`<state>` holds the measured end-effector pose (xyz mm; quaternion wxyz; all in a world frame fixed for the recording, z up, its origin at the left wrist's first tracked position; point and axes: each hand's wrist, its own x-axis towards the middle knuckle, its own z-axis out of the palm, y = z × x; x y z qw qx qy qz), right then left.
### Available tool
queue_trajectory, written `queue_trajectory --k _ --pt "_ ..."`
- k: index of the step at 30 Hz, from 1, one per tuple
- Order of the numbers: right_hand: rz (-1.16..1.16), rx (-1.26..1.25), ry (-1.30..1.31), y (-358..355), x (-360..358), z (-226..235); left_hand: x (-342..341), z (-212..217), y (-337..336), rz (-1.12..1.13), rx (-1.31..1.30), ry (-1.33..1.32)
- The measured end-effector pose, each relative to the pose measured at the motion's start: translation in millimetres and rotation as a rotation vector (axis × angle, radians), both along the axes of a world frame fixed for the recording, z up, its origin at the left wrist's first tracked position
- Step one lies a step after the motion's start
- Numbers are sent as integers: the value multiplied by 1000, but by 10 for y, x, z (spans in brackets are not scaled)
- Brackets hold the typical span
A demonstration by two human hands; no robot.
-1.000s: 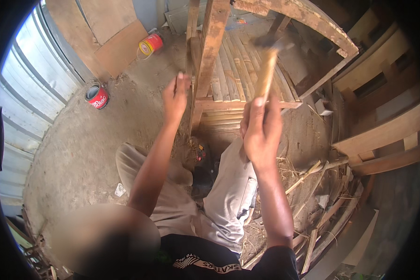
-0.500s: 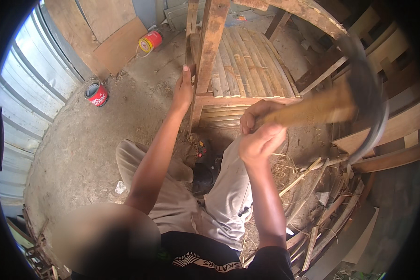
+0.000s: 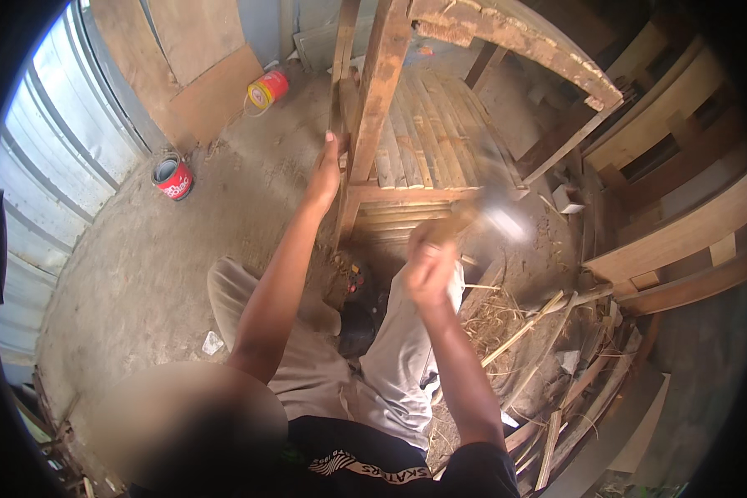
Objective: The person repairs a wooden chair by inserting thin wooden strips into the seat frame and hammering them into place. They use a hammer and a knife to shape and secure the strips, working methodically on the chair's seat.
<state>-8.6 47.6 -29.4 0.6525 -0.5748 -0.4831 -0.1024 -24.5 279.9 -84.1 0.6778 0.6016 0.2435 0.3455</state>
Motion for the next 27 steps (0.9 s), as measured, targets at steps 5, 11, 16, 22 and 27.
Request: queue_trajectory --k 5,11,16,22,27 --pt "-68 -451 598 -295 -248 9 -55 -12 54 -74 37 21" --pt "-24 249 142 -48 73 80 -50 -26 -64 -22 19 154" --pt "-169 -522 463 -328 -194 -88 -104 75 97 -160 16 32" --pt "39 544 339 -413 121 290 -121 74 31 -150 69 -26" --pt "-221 -503 289 -204 -234 -555 -126 123 125 -187 -10 15"
